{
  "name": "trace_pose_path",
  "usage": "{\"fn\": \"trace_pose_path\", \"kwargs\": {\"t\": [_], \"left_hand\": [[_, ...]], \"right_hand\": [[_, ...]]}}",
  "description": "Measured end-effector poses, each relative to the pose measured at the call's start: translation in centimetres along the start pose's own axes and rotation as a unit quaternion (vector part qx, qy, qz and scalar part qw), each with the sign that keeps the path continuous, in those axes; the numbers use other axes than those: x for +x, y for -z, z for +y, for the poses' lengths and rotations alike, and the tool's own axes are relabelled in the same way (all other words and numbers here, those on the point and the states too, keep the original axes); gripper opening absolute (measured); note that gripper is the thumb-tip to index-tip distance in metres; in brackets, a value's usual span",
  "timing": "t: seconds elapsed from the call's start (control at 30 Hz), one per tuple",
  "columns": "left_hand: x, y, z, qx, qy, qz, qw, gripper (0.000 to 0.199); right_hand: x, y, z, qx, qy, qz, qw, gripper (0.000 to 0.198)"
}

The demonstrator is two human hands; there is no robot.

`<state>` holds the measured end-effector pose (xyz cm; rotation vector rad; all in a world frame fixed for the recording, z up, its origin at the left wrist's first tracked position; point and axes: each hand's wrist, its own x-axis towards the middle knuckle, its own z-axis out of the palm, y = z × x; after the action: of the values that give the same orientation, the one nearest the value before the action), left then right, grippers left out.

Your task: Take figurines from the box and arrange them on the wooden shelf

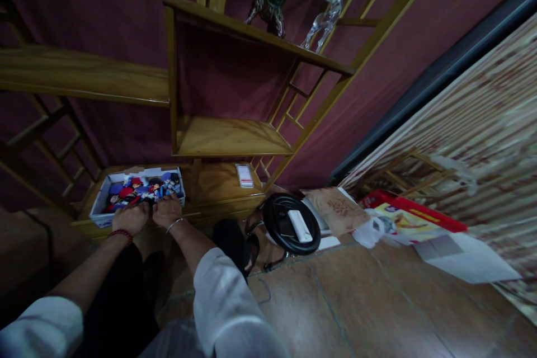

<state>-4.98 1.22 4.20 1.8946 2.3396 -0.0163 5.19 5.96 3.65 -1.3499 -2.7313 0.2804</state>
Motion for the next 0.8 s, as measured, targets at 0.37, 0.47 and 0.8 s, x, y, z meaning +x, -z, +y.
{"fn": "trace_pose_path", "kwargs": {"t": [0.37,0.47,0.8], "left_hand": [[0.6,-0.8,0.0,-0.001,0.017,0.021,1.000,0.038],[0.6,-0.8,0.1,-0.018,0.031,0.019,0.999,0.037],[1.0,-1.5,-0.1,-0.049,0.054,0.015,0.997,0.043]], "right_hand": [[0.6,-0.3,0.1,0.017,-0.027,-0.081,0.996,0.034],[0.8,-0.5,0.2,0.023,-0.028,-0.097,0.995,0.034],[1.3,-1.8,0.6,0.028,-0.028,-0.090,0.995,0.033]]}}
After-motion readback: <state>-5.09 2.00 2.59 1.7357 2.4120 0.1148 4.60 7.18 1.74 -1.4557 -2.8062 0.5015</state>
